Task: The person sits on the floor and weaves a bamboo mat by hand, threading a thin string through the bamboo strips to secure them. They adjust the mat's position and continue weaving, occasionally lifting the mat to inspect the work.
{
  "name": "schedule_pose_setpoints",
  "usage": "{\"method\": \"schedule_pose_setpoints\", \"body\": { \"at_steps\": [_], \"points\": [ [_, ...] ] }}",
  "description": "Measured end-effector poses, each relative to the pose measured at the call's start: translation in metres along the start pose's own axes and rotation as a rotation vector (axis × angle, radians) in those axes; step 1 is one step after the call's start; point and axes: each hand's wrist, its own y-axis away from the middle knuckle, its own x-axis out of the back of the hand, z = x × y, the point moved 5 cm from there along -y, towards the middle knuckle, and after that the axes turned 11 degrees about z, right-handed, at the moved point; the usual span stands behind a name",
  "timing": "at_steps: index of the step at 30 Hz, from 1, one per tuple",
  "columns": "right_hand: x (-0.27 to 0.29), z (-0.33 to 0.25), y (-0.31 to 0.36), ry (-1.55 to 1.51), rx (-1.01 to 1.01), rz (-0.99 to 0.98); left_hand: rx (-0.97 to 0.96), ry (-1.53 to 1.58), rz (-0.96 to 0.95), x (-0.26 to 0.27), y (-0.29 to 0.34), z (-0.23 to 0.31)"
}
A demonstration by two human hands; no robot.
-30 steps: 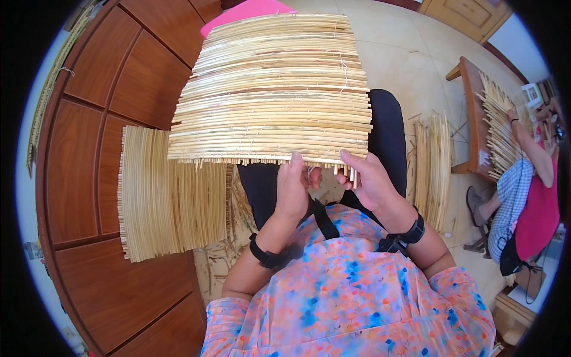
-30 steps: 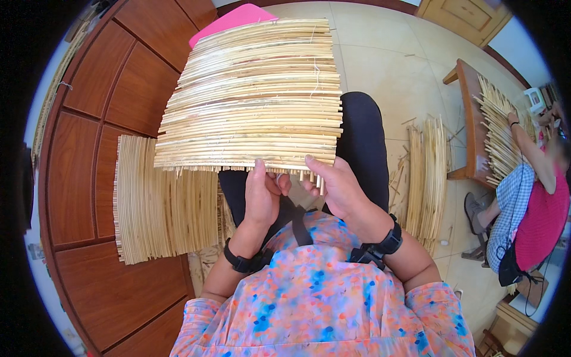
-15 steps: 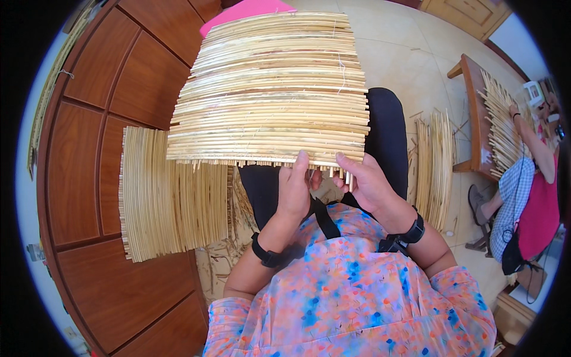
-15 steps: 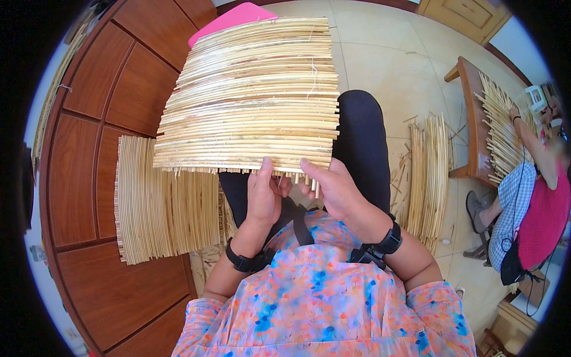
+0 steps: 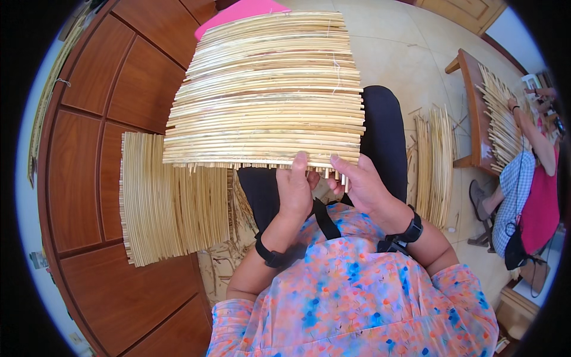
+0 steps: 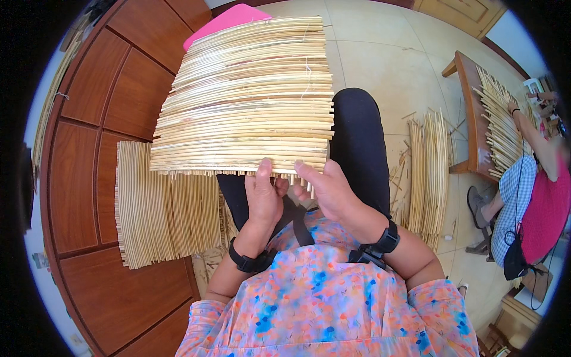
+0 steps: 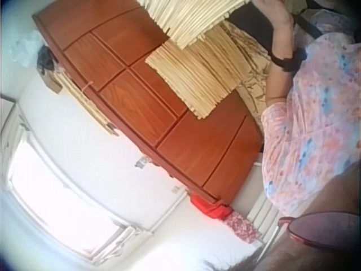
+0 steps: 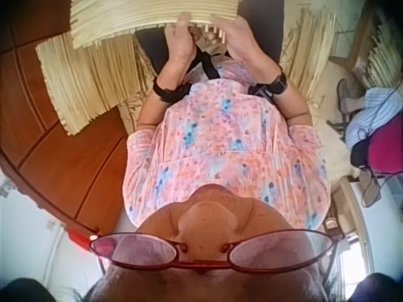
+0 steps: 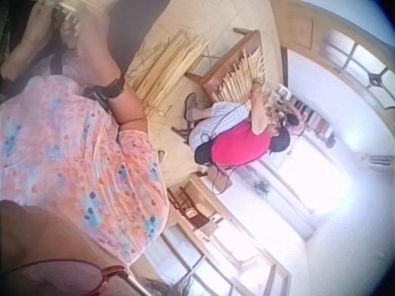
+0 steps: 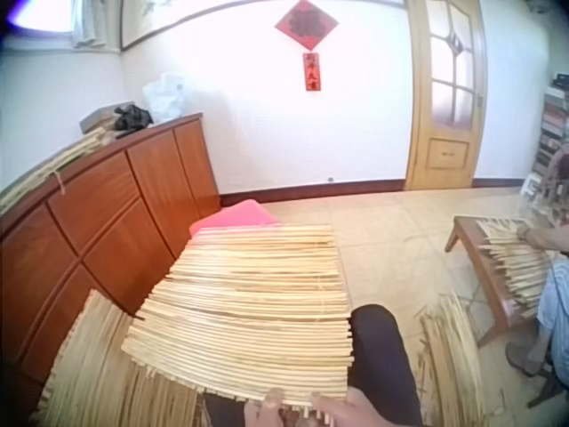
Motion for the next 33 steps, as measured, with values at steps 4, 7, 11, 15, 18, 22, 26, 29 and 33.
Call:
{"method": "schedule_pose_setpoints", "body": {
  "at_steps": [4,7,11,15,18,22,26,29,33],
  "points": [
    [0.001,0.005,-0.002,-0.021,0.006,-0.010,0.013,0.080,-0.002,-0.001,0.000,-0.001],
    [-0.003,0.004,0.000,-0.043,0.006,-0.027,-0.001,0.124,-0.047,-0.002,0.000,0.002],
    [0.001,0.003,-0.005,-0.018,0.026,0.042,0.028,0.053,-0.151,0.001,-0.002,0.003],
    [0.015,0.003,-0.014,-0.018,0.015,0.079,-0.046,-0.345,-0.072,0.021,0.011,0.022],
    [0.023,0.001,-0.017,0.004,0.022,0.096,-0.677,-1.051,-0.133,0.051,0.022,0.065],
    [0.019,-0.002,-0.012,0.038,0.012,0.128,-1.136,-1.215,-0.056,0.016,0.049,0.115],
    [0.015,-0.005,-0.008,0.018,-0.013,0.114,-1.374,-1.162,-0.268,-0.031,0.028,0.094],
    [0.018,-0.007,-0.005,-0.007,-0.011,0.148,-1.440,-1.137,-0.333,-0.044,0.018,0.080],
    [0.016,-0.009,0.000,-0.004,0.053,0.177,-1.453,-1.162,-0.410,-0.053,0.017,0.073]
  ]
}}
